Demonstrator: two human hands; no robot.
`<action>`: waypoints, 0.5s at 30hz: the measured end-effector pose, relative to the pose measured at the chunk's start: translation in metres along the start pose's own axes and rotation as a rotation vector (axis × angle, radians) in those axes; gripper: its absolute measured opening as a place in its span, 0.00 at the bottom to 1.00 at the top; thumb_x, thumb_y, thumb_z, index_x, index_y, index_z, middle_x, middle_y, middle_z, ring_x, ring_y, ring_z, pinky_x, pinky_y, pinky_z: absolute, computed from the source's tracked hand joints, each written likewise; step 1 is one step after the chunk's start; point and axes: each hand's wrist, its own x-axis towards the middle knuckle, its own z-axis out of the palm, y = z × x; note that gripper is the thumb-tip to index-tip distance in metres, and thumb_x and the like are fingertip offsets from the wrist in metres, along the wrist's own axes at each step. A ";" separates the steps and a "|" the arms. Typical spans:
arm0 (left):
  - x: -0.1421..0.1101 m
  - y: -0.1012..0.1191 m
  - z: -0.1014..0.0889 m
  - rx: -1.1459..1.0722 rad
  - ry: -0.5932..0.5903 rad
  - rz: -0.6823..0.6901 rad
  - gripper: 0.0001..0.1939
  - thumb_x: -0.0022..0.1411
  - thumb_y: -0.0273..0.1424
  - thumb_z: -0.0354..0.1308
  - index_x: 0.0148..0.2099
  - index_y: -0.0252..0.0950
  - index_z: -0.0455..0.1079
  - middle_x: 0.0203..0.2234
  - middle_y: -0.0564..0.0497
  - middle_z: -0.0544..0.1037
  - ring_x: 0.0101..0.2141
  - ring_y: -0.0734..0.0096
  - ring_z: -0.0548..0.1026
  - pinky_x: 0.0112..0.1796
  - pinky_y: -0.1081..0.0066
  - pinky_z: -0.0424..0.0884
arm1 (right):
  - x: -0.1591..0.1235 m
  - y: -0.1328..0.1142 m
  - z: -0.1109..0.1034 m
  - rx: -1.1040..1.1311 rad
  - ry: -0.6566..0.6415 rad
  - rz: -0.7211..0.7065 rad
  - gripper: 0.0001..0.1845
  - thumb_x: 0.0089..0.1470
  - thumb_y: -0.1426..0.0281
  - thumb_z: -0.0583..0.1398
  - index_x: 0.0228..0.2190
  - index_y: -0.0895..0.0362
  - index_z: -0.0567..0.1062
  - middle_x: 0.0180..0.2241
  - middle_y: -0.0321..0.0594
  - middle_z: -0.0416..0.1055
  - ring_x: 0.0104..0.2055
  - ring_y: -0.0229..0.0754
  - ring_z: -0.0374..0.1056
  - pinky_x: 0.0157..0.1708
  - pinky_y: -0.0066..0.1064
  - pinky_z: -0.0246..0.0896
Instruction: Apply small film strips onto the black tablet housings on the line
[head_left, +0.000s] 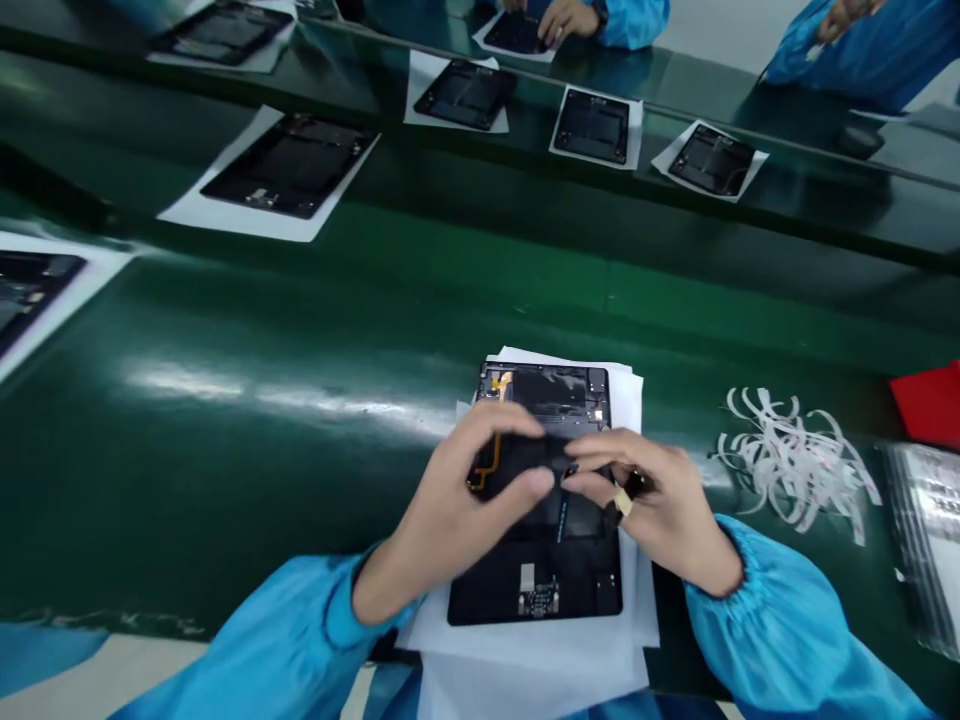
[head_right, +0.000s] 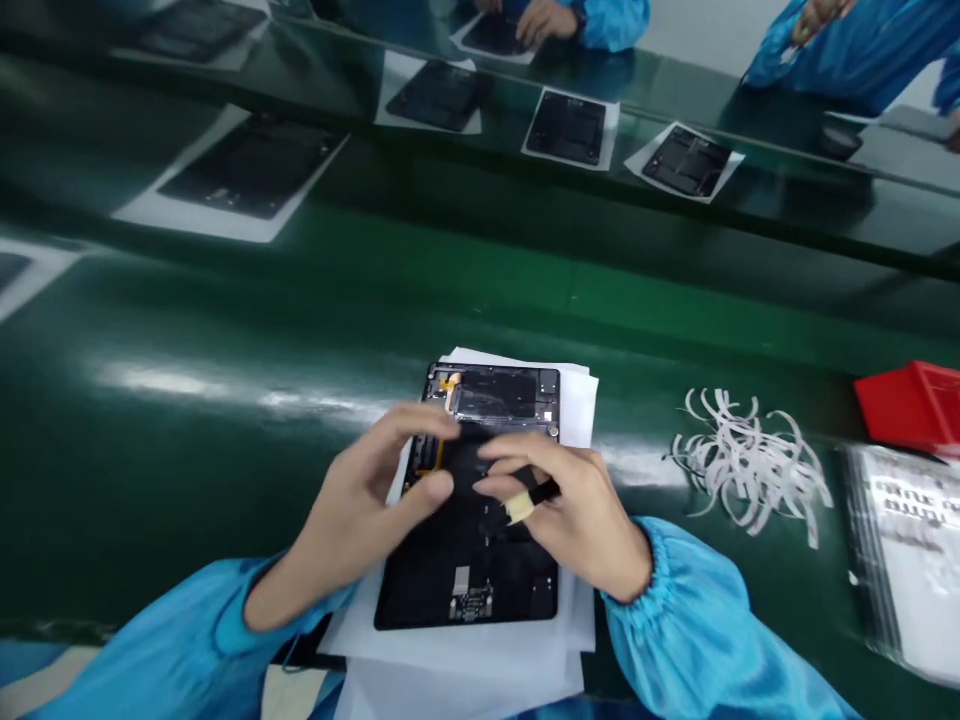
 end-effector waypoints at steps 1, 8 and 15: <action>-0.015 -0.002 0.001 0.118 -0.031 0.059 0.12 0.66 0.37 0.57 0.49 0.38 0.70 0.44 0.46 0.73 0.46 0.64 0.72 0.46 0.66 0.71 | 0.002 0.002 0.000 0.001 -0.013 -0.008 0.05 0.58 0.69 0.62 0.37 0.55 0.76 0.30 0.36 0.77 0.28 0.36 0.73 0.29 0.26 0.68; -0.091 -0.010 0.016 0.657 -0.354 0.254 0.20 0.65 0.43 0.58 0.57 0.45 0.69 0.53 0.48 0.73 0.54 0.57 0.67 0.51 0.61 0.66 | 0.010 0.016 0.003 0.013 -0.006 -0.070 0.05 0.60 0.73 0.58 0.37 0.55 0.74 0.42 0.44 0.74 0.43 0.41 0.72 0.37 0.32 0.69; -0.091 -0.016 0.019 0.634 -0.292 0.267 0.17 0.65 0.41 0.58 0.55 0.46 0.71 0.48 0.49 0.75 0.53 0.60 0.68 0.53 0.63 0.63 | 0.024 0.044 0.013 -0.182 0.123 -0.098 0.03 0.58 0.71 0.60 0.34 0.55 0.76 0.39 0.42 0.70 0.40 0.42 0.69 0.36 0.34 0.68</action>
